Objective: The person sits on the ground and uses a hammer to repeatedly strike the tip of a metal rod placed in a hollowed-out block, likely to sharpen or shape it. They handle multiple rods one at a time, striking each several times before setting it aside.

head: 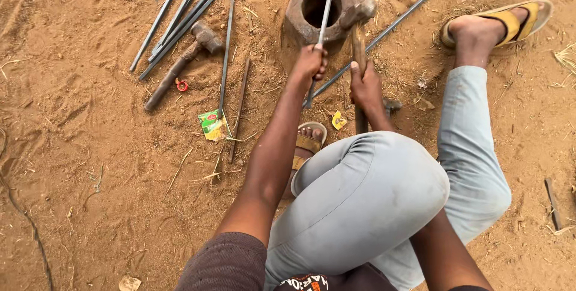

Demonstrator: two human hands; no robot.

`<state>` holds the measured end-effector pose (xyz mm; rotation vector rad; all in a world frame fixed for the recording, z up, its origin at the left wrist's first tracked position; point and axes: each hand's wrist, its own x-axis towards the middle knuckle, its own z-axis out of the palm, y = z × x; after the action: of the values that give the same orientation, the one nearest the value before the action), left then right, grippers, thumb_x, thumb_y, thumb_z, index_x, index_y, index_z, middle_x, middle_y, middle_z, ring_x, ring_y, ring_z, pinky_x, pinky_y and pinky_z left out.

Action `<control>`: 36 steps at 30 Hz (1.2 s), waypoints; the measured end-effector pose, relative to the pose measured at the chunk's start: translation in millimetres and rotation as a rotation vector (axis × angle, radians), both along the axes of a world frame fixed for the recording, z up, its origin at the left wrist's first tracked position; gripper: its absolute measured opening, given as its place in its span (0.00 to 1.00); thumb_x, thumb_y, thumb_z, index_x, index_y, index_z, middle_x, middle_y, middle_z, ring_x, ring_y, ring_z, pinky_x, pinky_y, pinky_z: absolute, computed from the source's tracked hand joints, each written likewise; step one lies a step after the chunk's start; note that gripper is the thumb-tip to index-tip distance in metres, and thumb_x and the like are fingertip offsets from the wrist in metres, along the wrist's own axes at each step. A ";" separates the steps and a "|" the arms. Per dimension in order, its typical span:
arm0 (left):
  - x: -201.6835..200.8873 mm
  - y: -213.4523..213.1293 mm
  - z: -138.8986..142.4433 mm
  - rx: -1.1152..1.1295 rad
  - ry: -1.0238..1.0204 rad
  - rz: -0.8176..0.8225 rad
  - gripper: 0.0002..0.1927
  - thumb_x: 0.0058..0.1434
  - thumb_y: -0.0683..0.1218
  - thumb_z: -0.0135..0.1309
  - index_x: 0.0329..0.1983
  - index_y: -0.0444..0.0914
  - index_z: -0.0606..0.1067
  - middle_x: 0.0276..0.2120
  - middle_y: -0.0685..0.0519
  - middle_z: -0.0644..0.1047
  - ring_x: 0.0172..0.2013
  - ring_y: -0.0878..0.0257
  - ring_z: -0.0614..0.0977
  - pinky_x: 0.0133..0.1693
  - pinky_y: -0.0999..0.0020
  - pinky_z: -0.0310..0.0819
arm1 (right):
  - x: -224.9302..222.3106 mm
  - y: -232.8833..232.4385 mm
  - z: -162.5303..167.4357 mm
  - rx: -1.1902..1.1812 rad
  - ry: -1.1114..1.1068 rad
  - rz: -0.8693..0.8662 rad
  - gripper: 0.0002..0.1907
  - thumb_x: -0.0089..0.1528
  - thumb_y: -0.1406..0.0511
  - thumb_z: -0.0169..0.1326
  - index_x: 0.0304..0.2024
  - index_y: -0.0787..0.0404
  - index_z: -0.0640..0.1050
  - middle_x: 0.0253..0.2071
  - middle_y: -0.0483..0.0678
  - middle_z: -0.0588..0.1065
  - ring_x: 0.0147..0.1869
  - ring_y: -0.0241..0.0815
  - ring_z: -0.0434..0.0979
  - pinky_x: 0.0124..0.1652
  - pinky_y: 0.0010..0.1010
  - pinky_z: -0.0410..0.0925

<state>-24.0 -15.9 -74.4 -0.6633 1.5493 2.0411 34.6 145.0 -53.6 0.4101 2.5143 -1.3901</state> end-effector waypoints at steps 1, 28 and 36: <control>-6.0 1.5 10.8 0.147 -0.016 0.023 0.10 0.73 0.43 0.37 0.41 0.35 0.69 0.20 0.56 0.69 0.16 0.68 0.66 0.15 0.71 0.58 | -1.3 2.4 -1.5 -0.012 0.011 -0.002 0.23 0.72 0.50 0.45 0.44 0.65 0.66 0.24 0.48 0.72 0.20 0.39 0.73 0.19 0.36 0.69; -71.0 26.6 115.4 0.592 0.385 -0.026 0.27 0.73 0.54 0.30 0.41 0.31 0.76 0.22 0.49 0.75 0.20 0.63 0.75 0.24 0.68 0.75 | 4.6 3.2 -16.9 0.118 0.054 0.034 0.20 0.73 0.51 0.43 0.47 0.63 0.67 0.26 0.51 0.74 0.23 0.43 0.75 0.22 0.40 0.69; -0.3 -12.2 0.8 0.231 -0.162 0.038 0.16 0.75 0.46 0.36 0.45 0.31 0.73 0.25 0.49 0.75 0.18 0.67 0.70 0.18 0.72 0.66 | 12.8 1.9 -14.1 -0.078 0.057 -0.043 0.19 0.72 0.52 0.45 0.47 0.62 0.68 0.26 0.46 0.72 0.22 0.37 0.73 0.20 0.33 0.71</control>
<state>-24.2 -28.1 -73.6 -0.7518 1.1969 2.0956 47.4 146.9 -67.7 0.4178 2.4999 -1.5318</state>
